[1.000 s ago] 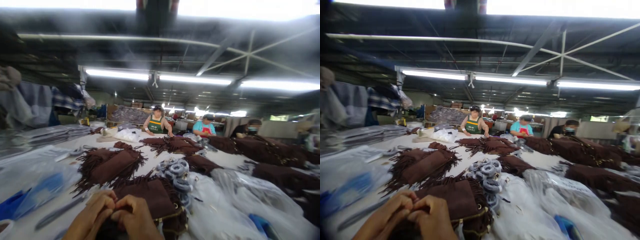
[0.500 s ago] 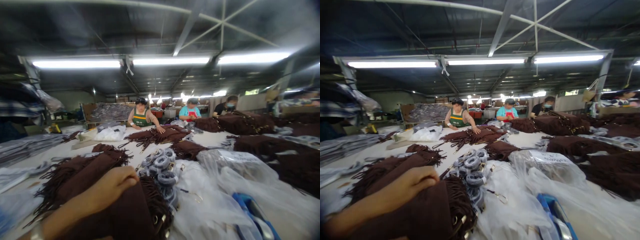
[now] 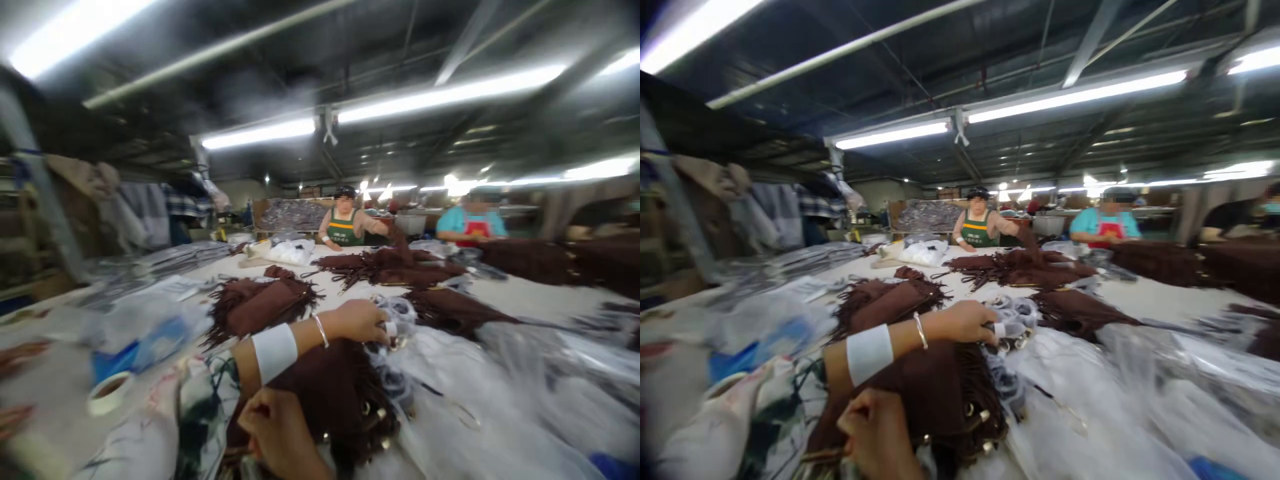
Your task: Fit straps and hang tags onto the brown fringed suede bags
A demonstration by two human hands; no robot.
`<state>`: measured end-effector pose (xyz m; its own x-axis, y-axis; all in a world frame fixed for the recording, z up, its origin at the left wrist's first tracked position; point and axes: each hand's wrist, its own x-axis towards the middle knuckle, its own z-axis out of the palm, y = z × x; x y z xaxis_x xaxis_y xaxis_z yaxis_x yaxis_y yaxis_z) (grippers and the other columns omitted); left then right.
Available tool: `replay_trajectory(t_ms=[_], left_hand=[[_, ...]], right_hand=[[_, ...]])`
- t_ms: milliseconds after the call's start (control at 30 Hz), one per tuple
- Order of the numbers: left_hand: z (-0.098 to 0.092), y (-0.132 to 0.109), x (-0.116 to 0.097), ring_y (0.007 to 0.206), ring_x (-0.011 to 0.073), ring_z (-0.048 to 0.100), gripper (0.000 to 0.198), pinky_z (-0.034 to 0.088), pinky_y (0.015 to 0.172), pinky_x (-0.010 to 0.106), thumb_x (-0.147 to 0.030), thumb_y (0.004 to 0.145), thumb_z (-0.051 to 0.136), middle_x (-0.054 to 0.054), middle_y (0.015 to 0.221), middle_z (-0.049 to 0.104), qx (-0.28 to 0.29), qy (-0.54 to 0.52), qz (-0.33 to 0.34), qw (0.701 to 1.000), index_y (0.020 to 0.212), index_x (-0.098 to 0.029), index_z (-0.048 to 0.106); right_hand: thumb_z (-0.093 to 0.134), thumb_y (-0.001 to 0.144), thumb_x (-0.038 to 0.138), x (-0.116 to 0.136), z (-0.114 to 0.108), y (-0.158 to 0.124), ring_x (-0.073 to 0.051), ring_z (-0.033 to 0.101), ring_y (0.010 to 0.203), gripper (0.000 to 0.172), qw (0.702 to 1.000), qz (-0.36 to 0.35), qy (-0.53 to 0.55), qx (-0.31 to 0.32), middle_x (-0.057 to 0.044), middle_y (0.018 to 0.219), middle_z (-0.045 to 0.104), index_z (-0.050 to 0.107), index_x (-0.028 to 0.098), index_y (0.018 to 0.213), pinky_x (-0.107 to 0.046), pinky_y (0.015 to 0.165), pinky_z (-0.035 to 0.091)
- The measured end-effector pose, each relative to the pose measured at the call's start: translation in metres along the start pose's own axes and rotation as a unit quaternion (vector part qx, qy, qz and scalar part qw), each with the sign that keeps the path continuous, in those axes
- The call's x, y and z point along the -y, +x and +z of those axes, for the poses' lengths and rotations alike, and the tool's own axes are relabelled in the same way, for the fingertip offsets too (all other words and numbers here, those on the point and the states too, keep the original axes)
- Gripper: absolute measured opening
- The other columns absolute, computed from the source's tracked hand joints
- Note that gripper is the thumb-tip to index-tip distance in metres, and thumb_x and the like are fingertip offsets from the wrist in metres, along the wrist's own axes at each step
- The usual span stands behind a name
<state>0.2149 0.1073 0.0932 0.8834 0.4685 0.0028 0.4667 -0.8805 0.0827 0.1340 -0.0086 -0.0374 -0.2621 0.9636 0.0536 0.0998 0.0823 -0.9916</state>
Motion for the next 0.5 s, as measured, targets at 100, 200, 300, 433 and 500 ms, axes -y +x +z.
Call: replay_trajectory(t_ms=[100,200,300,433,500], left_hand=[[-0.036,-0.098,0.024,0.089,0.0261,0.062,0.019,0.041,0.079,0.034,-0.039,0.086,0.065,0.006,0.089,0.068,-0.073,0.054,-0.008,0.996,0.09,-0.02,0.065],[-0.018,-0.202,0.032,0.087,0.0252,0.061,0.011,0.041,0.081,0.035,-0.031,0.084,0.066,0.004,0.084,0.066,-0.088,0.07,-0.093,0.989,0.082,-0.02,0.063],[0.035,-0.276,0.04,0.089,0.0251,0.059,0.005,0.042,0.079,0.034,-0.017,0.081,0.061,0.005,0.091,0.065,-0.072,0.045,-0.213,0.973,0.084,-0.02,0.062],[0.073,-0.313,0.042,0.103,0.0226,0.054,0.019,0.042,0.089,0.032,-0.012,0.08,0.057,0.004,0.11,0.059,-0.107,-0.048,-0.225,0.967,0.096,-0.022,0.059],[0.069,-0.311,0.039,0.107,0.0212,0.052,0.026,0.041,0.094,0.032,-0.015,0.081,0.059,0.004,0.116,0.056,-0.146,-0.085,-0.2,0.965,0.105,-0.023,0.057]], right_hand=[[0.056,0.088,0.025,-0.007,0.01,0.016,-0.008,0.047,0.044,0.015,1.0,-0.009,-0.004,-0.008,0.008,0.051,0.05,0.061,0.015,0.077,-0.019,0.046,0.036],[0.052,0.083,0.02,-0.011,0.012,0.012,-0.008,0.045,0.044,0.012,0.998,-0.043,-0.012,-0.035,0.008,0.049,0.047,0.058,0.018,0.073,-0.019,0.047,0.032],[0.051,0.081,0.021,-0.01,0.01,0.004,-0.01,0.048,0.047,0.012,0.994,-0.062,-0.058,-0.063,0.006,0.051,0.051,0.058,0.019,0.071,-0.02,0.049,0.033],[0.054,0.078,0.022,-0.004,0.011,0.004,-0.013,0.053,0.049,0.011,0.987,-0.048,-0.128,-0.079,0.004,0.052,0.055,0.059,0.02,0.069,-0.021,0.05,0.036],[0.053,0.078,0.022,0.0,0.013,0.006,-0.013,0.052,0.046,0.011,0.987,-0.034,-0.134,-0.079,0.004,0.05,0.055,0.059,0.02,0.068,-0.021,0.048,0.036]])
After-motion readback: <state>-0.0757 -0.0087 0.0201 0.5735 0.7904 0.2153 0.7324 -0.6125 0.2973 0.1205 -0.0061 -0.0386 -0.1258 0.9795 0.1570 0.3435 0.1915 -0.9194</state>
